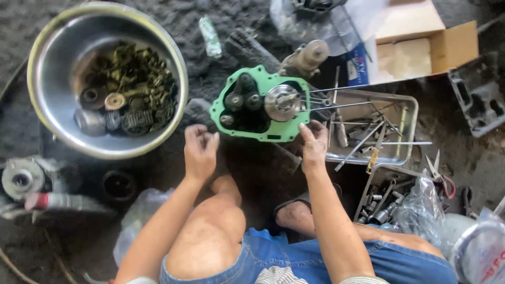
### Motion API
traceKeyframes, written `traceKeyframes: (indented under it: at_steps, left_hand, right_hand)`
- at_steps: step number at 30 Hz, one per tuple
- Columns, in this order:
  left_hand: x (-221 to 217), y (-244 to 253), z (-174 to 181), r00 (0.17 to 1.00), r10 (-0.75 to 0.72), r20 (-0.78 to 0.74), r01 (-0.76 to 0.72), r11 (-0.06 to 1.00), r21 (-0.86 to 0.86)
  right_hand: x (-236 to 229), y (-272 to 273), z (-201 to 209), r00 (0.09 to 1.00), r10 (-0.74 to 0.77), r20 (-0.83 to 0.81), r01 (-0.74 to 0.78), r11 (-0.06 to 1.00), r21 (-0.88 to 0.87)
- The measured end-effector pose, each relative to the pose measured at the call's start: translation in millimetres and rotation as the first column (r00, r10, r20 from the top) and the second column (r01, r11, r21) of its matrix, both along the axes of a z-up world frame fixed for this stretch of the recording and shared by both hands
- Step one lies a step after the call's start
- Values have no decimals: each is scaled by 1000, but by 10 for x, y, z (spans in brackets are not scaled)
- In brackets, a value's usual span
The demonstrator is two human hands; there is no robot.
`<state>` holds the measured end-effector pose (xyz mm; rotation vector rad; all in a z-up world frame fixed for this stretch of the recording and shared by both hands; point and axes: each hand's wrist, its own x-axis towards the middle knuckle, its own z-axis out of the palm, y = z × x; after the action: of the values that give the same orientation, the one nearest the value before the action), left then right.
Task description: The person applies sealant from a tube to the edges of a disassembled engine casing. They then place a green gasket onto the casing and continue applying sealant around the perimeter. Finally, they use a metal rod to point at internal components of the engine.
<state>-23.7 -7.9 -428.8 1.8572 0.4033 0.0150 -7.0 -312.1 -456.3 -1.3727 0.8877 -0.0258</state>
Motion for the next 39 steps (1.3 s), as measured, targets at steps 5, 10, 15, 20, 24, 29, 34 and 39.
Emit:
traceKeyframes:
  at_steps: [5,10,15,20,24,29,34,39]
  left_hand:
    - [210,-93,-321,987,49,-153,-113,888,-445]
    - [265,-126,-333,983,72,-171,-148,860,-489]
    - [529,46,-295,976,109,-188,-188,858,-478]
    - [646,92,-561,984,75,-161,-135,906,-402]
    - [1003,236,-453,998,59,-29,-65,958,-279]
    - [1952,10,-61,964,-263,-25,257,956,-140]
    - [2658,-377,523,741,-626,-244,623,776,-98]
    - [2926,-640,237,539,-717,-442,815,576,60]
  right_hand:
    - [-309,522,396,854,451,258,-7,508,-861]
    - [-405,1163,519,488,861,-141,-101,-105,-989]
    - [-491,1252,358,438,818,-373,-267,-277,-923]
    - [-421,1232,460,428,831,-355,-253,-267,-930]
    - [-296,1003,774,433,901,-7,-70,26,-997]
    - [576,-17,798,702,657,276,248,138,-959]
    - [1370,-493,713,782,550,-295,-391,64,-918]
    - [1667,-275,1061,699,476,-535,-714,420,-560]
